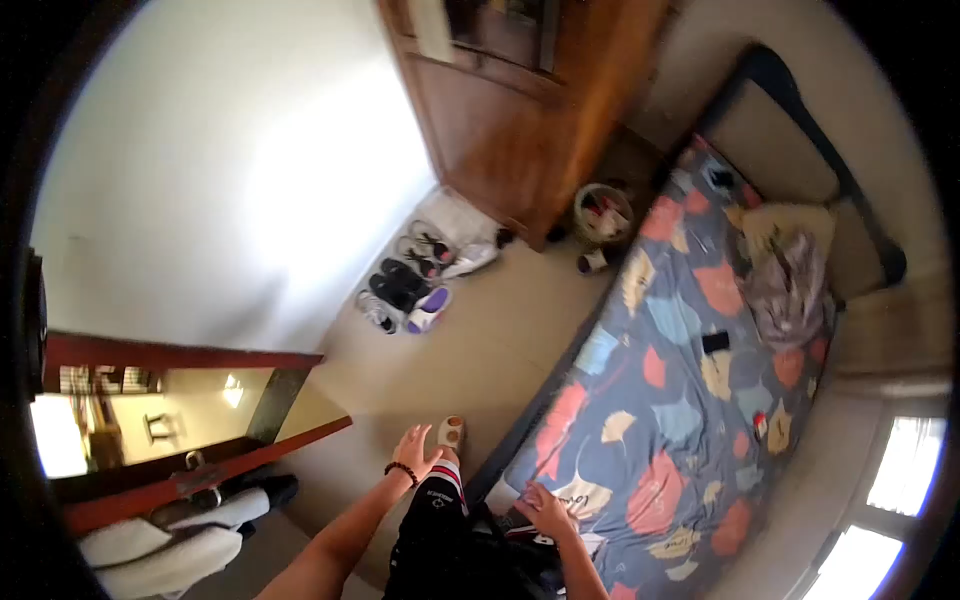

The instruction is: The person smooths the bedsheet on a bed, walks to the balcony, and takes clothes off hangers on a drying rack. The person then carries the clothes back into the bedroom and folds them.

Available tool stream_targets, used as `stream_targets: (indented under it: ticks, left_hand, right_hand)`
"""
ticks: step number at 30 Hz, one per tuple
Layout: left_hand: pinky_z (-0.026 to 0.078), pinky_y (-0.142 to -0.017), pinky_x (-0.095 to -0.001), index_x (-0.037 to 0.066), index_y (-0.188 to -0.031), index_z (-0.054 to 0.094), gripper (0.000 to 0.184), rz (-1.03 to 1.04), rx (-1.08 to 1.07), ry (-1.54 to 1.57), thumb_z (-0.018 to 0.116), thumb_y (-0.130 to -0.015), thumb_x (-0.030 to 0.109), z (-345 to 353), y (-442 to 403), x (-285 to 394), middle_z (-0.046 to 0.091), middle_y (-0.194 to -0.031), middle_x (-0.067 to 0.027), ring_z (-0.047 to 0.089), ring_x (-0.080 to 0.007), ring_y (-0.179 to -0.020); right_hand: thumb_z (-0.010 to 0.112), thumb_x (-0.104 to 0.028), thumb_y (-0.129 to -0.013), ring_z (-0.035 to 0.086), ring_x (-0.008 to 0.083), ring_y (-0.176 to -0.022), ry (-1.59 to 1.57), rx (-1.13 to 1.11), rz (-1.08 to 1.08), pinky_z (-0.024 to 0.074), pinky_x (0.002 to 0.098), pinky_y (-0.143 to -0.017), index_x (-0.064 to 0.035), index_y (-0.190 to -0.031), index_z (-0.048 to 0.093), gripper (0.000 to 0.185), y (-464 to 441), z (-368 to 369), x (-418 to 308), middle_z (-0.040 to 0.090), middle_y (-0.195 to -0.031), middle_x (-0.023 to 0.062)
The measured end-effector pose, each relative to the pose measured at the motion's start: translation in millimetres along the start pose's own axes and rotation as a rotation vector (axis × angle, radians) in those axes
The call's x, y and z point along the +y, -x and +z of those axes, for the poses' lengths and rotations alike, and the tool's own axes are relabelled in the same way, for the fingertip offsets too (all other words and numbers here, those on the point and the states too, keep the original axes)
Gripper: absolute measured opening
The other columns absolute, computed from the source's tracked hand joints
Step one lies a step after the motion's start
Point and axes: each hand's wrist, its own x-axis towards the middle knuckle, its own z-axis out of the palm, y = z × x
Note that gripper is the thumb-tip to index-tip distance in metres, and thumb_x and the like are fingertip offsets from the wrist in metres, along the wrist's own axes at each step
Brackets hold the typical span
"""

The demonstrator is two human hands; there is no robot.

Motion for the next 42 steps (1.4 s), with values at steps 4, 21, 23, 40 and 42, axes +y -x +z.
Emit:
stream_targets:
  ticks: [4,21,23,40,42]
  left_hand:
    - [0.042,-0.110,-0.0478,0.007,-0.145,0.045,0.071,-0.149,0.111,-0.026,0.071,-0.089,0.041,-70,56,-65,0.047,-0.146,-0.0222,0.046,-0.0401,-0.134]
    - [0.055,-0.090,-0.0409,0.008,-0.129,0.060,0.052,-0.580,0.748,0.675,0.076,-0.087,0.035,-298,58,-62,0.070,-0.115,-0.0163,0.070,-0.0303,-0.099]
    - [0.058,-0.082,-0.0381,0.011,-0.128,0.062,0.049,-0.650,0.923,0.764,0.076,-0.088,0.036,-260,76,-52,0.073,-0.106,-0.0137,0.072,-0.0247,-0.087]
    - [0.058,-0.084,-0.0365,0.004,-0.134,0.054,0.055,-0.918,1.617,0.763,0.076,-0.089,0.027,-329,195,-73,0.070,-0.114,-0.0148,0.071,-0.0241,-0.096]
    - [0.059,-0.083,-0.0362,0.004,-0.135,0.053,0.056,-0.897,1.617,0.748,0.076,-0.089,0.026,-329,198,-106,0.070,-0.111,-0.0145,0.071,-0.0242,-0.096]
  right_hand:
    - [0.075,-0.031,-0.090,0.070,0.0268,-0.110,0.182,-0.016,-0.039,0.0555,0.0378,-0.092,-0.0029,-0.139,0.052,0.061,-68,22,-145,0.070,-0.122,0.0189]
    - [0.070,-0.021,-0.096,0.069,0.0195,-0.103,0.543,-0.737,-0.578,0.0540,0.0333,-0.090,0.0023,-0.137,0.054,0.049,-246,169,-499,0.071,-0.116,0.0154]
    - [0.070,-0.023,-0.096,0.068,0.0195,-0.104,0.644,-0.859,-0.620,0.0533,0.0331,-0.091,0.0019,-0.137,0.055,0.050,-236,197,-552,0.071,-0.116,0.0150]
    - [0.069,-0.036,-0.096,0.055,0.0361,-0.132,0.627,-1.680,-1.132,0.0475,0.0414,-0.106,0.0038,-0.147,0.041,0.071,4,581,-590,0.051,-0.144,0.0266]
    - [0.069,-0.042,-0.094,0.044,0.0399,-0.140,0.594,-1.606,-1.318,0.0390,0.0448,-0.114,0.0094,-0.151,0.030,0.087,43,627,-595,0.041,-0.150,0.0318]
